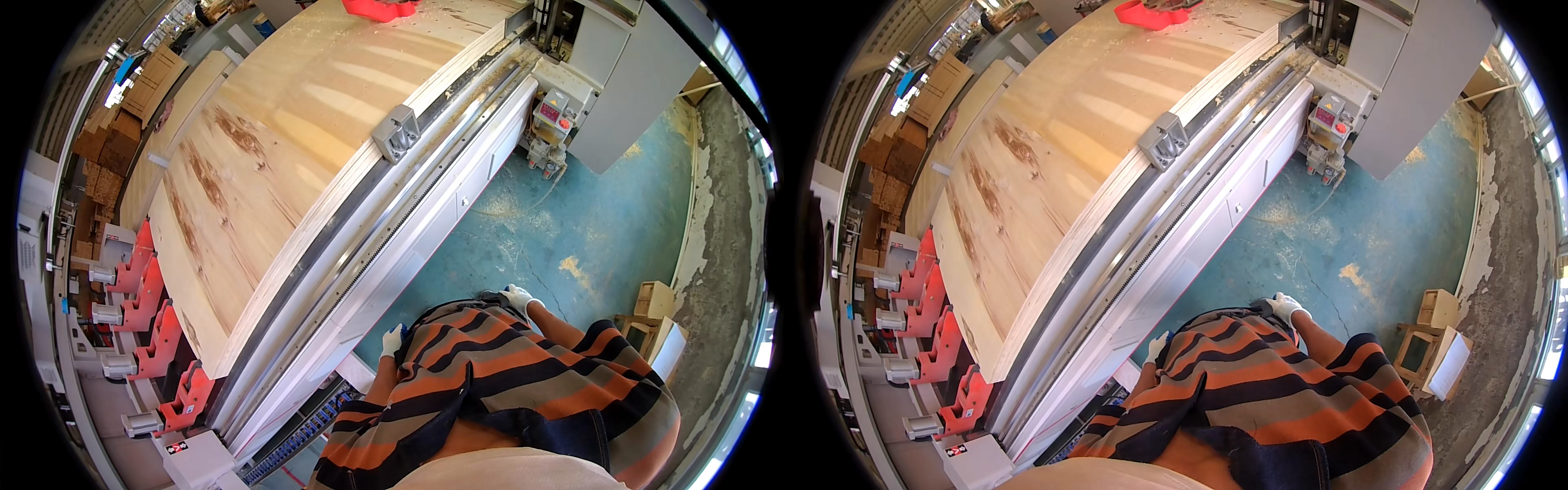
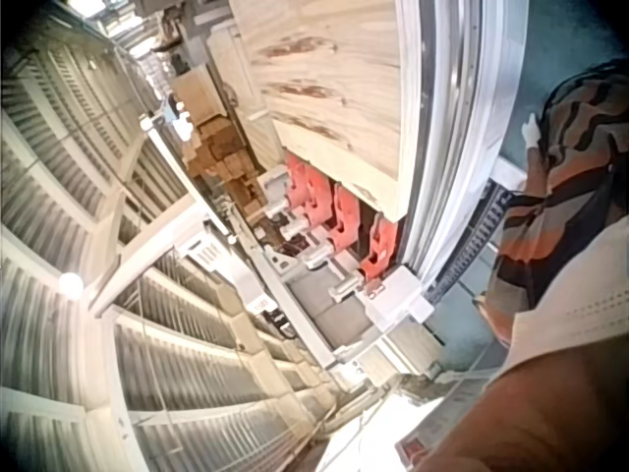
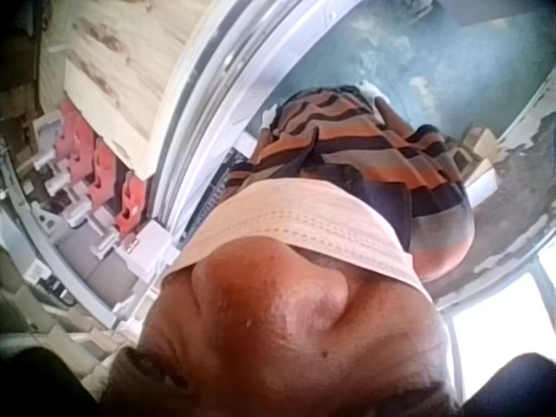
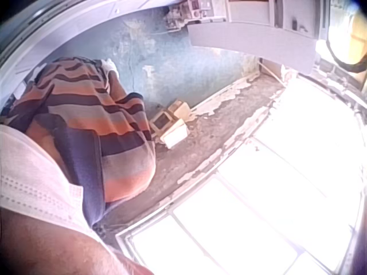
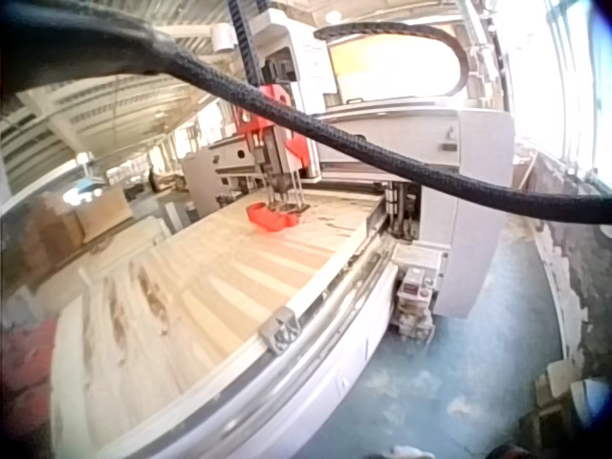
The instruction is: The person monitors a large piece of wood being processed by an automated industrial saw.
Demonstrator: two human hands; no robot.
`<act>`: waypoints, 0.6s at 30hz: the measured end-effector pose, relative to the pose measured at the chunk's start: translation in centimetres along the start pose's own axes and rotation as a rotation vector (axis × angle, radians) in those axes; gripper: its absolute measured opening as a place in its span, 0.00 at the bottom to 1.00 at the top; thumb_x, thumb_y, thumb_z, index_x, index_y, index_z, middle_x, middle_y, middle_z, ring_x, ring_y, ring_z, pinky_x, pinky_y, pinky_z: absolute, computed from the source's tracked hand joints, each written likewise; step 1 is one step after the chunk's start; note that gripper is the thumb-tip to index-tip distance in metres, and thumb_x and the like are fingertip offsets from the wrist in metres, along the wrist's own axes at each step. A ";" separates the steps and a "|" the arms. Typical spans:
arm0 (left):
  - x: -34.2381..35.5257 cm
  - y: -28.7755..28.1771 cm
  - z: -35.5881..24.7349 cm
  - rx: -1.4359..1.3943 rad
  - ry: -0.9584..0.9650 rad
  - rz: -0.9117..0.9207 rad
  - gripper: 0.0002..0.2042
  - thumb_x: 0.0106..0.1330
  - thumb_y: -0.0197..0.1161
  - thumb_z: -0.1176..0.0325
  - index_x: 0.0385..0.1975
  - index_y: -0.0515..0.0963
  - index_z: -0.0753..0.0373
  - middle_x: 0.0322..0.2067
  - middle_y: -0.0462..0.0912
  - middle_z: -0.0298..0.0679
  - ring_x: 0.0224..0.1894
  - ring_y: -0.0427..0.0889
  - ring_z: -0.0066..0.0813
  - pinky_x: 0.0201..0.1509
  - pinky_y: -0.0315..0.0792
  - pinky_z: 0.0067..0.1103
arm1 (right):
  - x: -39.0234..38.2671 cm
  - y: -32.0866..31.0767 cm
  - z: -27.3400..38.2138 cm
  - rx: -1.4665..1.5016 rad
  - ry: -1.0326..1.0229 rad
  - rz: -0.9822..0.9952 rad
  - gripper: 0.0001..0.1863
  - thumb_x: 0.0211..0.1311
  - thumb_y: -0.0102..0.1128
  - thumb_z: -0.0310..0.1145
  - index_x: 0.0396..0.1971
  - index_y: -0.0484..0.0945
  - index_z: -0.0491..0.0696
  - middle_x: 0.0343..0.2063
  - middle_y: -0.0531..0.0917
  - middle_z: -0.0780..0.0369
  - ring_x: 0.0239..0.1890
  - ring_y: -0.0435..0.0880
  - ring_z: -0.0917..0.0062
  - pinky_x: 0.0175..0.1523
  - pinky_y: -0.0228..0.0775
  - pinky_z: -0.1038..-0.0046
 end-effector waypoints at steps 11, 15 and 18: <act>0.7 0.4 0.1 0.253 0.210 0.029 0.13 0.50 0.45 0.62 0.11 0.68 0.64 0.10 0.66 0.34 0.15 0.63 0.19 0.20 0.58 0.19 | 0.3 0.2 -0.2 -0.055 -0.016 -0.001 0.14 0.49 0.38 0.35 0.37 0.65 0.54 0.34 0.65 0.52 0.38 0.66 0.62 0.41 0.58 0.73; 0.9 0.6 0.0 0.179 0.180 0.023 0.13 0.50 0.44 0.63 0.11 0.67 0.63 0.11 0.67 0.37 0.15 0.63 0.21 0.20 0.58 0.20 | 2.7 3.1 -4.7 0.168 0.154 -0.041 0.14 0.49 0.37 0.34 0.38 0.65 0.54 0.35 0.65 0.52 0.39 0.66 0.63 0.41 0.58 0.73; 0.9 0.4 0.5 0.327 0.238 0.028 0.11 0.49 0.44 0.65 0.11 0.66 0.61 0.12 0.67 0.39 0.16 0.64 0.25 0.20 0.58 0.21 | 1.6 1.4 -2.1 0.123 0.123 -0.001 0.15 0.49 0.37 0.33 0.39 0.64 0.54 0.35 0.65 0.52 0.39 0.66 0.63 0.41 0.58 0.73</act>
Point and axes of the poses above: each hand's wrist, its own x-axis towards the middle knuckle, its own y-axis out of the palm, z = x × y, the point moved 6 cm from there along x, towards the middle knuckle
